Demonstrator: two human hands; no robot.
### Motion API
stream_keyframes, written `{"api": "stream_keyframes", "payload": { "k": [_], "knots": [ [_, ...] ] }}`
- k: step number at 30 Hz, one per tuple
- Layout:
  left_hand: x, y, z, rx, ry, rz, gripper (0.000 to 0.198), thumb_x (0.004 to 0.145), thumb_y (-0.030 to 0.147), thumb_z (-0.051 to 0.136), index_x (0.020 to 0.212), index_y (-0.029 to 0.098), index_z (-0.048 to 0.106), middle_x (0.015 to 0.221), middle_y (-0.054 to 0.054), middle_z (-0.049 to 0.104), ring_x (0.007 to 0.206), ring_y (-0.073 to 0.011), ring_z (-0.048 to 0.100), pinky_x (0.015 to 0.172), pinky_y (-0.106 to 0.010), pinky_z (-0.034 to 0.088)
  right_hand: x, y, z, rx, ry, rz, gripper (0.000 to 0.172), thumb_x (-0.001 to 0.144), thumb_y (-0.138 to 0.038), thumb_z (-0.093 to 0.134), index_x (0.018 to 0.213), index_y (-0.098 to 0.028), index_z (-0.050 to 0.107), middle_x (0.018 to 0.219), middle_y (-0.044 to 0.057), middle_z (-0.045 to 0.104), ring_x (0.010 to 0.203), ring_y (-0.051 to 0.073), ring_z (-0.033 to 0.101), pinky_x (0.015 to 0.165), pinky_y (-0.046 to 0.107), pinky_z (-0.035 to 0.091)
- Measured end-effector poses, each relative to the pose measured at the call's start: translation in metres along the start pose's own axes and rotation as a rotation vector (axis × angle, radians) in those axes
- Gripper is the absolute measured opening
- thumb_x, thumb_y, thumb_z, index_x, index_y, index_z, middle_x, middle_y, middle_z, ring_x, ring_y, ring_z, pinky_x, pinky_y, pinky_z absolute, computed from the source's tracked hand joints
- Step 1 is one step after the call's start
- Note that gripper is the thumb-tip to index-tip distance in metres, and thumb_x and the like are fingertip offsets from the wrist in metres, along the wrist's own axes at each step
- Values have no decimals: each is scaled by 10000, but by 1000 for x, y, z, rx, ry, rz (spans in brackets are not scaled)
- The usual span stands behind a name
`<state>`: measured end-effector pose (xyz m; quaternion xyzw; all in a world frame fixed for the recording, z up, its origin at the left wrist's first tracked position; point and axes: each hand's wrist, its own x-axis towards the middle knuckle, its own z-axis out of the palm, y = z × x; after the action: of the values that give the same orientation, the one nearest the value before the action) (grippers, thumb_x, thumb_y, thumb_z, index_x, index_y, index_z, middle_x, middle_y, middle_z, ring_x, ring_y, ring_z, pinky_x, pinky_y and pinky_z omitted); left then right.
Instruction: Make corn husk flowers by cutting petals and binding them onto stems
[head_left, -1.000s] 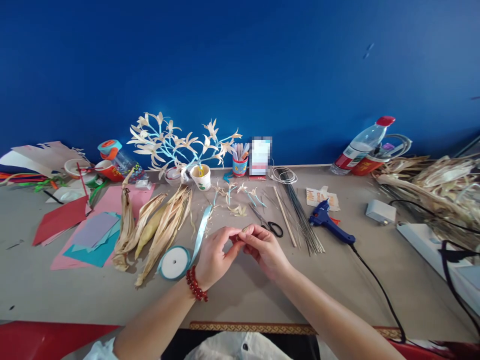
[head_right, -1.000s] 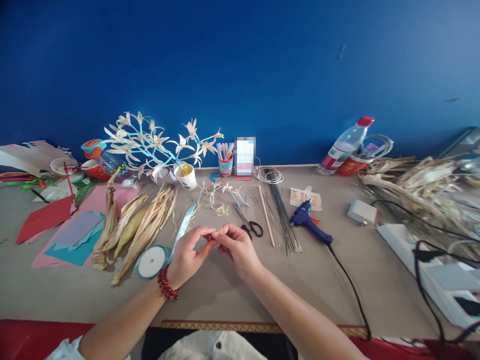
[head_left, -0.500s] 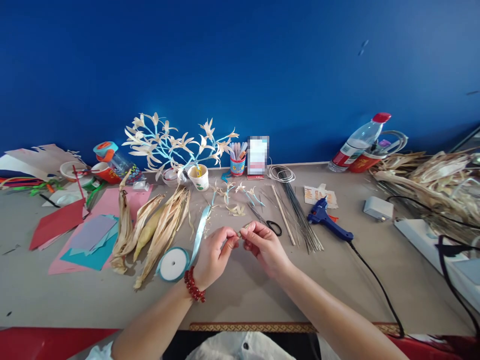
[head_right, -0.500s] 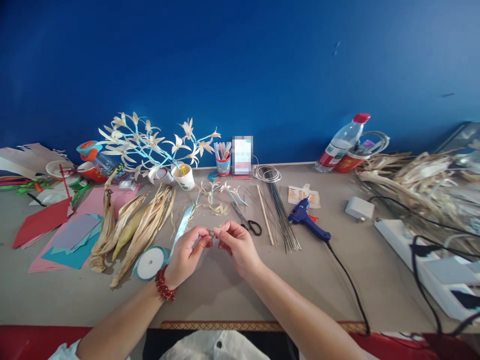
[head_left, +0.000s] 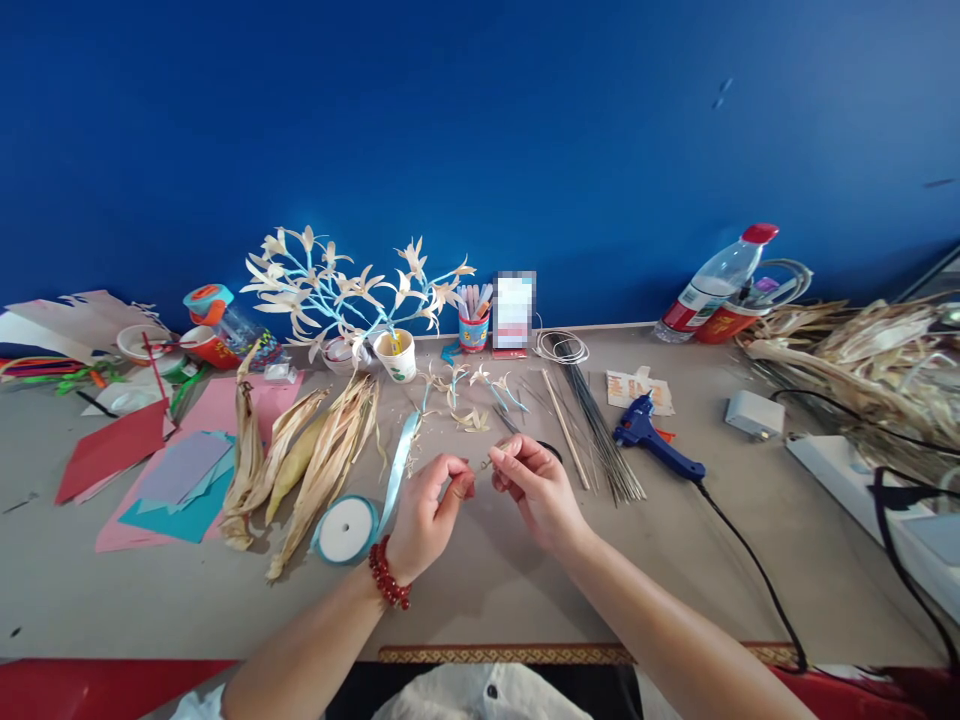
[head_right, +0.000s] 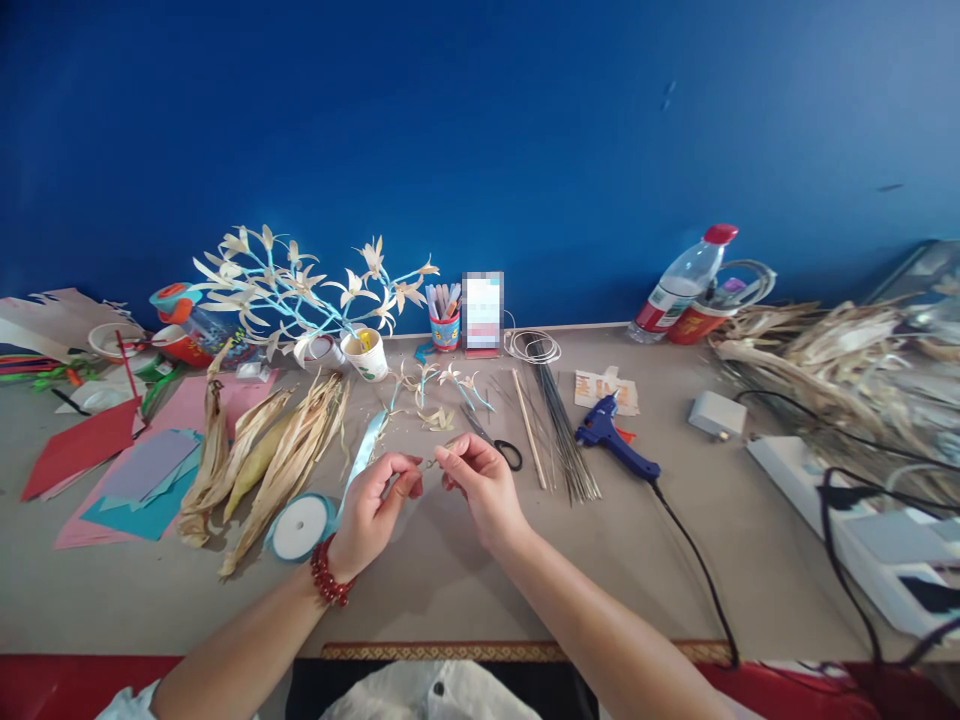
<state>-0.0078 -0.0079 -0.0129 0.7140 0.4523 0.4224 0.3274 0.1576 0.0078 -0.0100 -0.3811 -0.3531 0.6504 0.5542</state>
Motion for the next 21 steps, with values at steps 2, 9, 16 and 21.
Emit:
{"api": "stream_keyframes", "payload": {
  "k": [2,9,16,21],
  "knots": [
    [1,2,-1,15,16,43,82,955,245,502,946,211,576,886,-47,661,858,-191,636,834,-312,486,-1,1,1,-20,-11,-29,334,729,-378,828,644,-191,565,647,-42,525,554,93,461,561,242,364],
    [3,0,5,258,131,244,153,871,132,598,974,245,598,849,-12,682,830,-193,646,1087,-462,380,-6,10,4,-39,-44,-42,289,751,-355,818,665,-191,595,682,-30,544,591,102,451,572,241,376],
    [3,-1,6,278,125,272,117,890,120,562,874,236,571,751,13,662,754,-170,644,1068,-454,431,-5,10,3,-35,-53,-77,274,771,-315,806,665,-190,586,681,-31,530,601,105,452,576,239,373],
    [3,1,5,288,161,313,120,886,106,556,896,225,570,761,15,657,745,-159,636,1053,-460,455,-4,7,2,-36,-84,-129,270,801,-300,783,663,-187,580,685,-34,513,588,100,454,575,241,378]
  ]
}}
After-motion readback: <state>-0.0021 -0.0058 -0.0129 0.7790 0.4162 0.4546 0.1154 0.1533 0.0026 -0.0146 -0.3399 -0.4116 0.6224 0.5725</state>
